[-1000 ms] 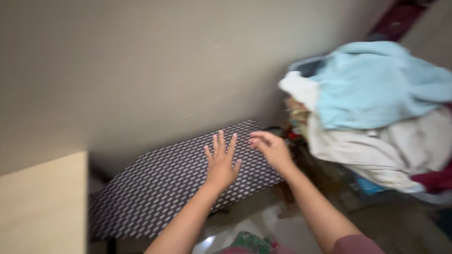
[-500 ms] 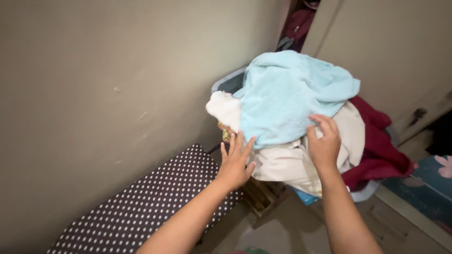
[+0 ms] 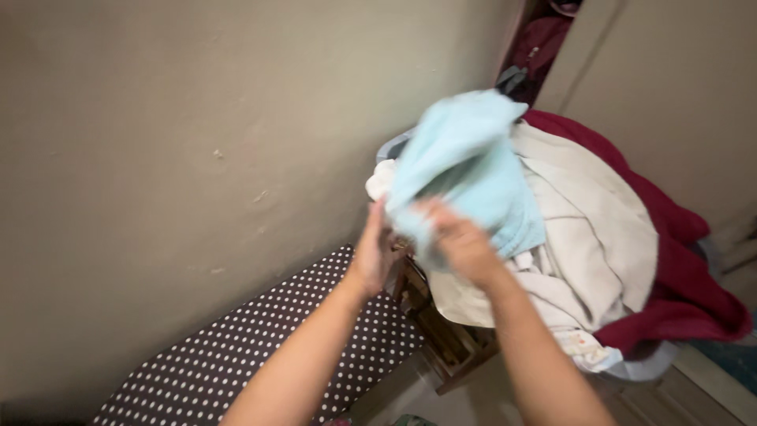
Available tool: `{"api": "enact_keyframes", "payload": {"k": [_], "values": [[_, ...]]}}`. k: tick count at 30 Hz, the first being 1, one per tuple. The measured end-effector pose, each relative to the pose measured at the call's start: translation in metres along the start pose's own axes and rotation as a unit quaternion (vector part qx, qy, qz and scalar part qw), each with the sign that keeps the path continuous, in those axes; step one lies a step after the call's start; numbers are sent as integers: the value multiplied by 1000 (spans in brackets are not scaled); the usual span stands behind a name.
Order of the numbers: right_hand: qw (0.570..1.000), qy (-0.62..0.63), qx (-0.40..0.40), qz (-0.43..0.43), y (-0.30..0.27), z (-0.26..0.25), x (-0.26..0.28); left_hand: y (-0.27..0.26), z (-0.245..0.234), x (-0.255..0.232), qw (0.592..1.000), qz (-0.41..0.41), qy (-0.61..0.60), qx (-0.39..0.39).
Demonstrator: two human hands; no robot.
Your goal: The person folds a dark gray towel and a light blue towel on a polka-dotted chair, smoothing each piece and stacking them on a nearby table. The person repeats the folding process with another light blue towel.
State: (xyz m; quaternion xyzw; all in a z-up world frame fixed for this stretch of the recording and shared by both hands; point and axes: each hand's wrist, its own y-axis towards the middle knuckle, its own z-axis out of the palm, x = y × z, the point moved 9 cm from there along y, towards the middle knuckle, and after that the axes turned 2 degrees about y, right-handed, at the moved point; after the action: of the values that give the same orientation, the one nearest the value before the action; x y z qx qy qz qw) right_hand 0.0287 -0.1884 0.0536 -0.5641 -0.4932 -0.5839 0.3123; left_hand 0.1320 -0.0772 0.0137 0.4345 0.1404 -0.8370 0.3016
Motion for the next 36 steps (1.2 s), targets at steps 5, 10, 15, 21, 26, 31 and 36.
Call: {"api": "enact_keyframes", "payload": {"k": [5, 10, 15, 21, 26, 31, 36], "values": [[955, -38, 290, -52, -41, 150, 0, -12, -94, 4, 984, -121, -125, -34], [957, -118, 263, 31, -59, 169, -32, -61, -153, 67, 965, -238, -17, -112], [996, -62, 55, 25, -36, 118, -26, -79, -161, 50, 985, -138, -2, -105], [848, -388, -295, -208, -13, 9, 25, -164, -210, 6, 988, -73, 30, -132], [824, -470, -271, -162, 17, -9, -20, -255, -309, -17, 959, -16, -128, -254], [878, -398, -252, -84, 32, -30, -54, -356, -407, -58, 903, 122, -170, -375], [841, -466, -249, -118, 18, -6, -49, -463, -474, -12, 819, -100, 33, -563]]}}
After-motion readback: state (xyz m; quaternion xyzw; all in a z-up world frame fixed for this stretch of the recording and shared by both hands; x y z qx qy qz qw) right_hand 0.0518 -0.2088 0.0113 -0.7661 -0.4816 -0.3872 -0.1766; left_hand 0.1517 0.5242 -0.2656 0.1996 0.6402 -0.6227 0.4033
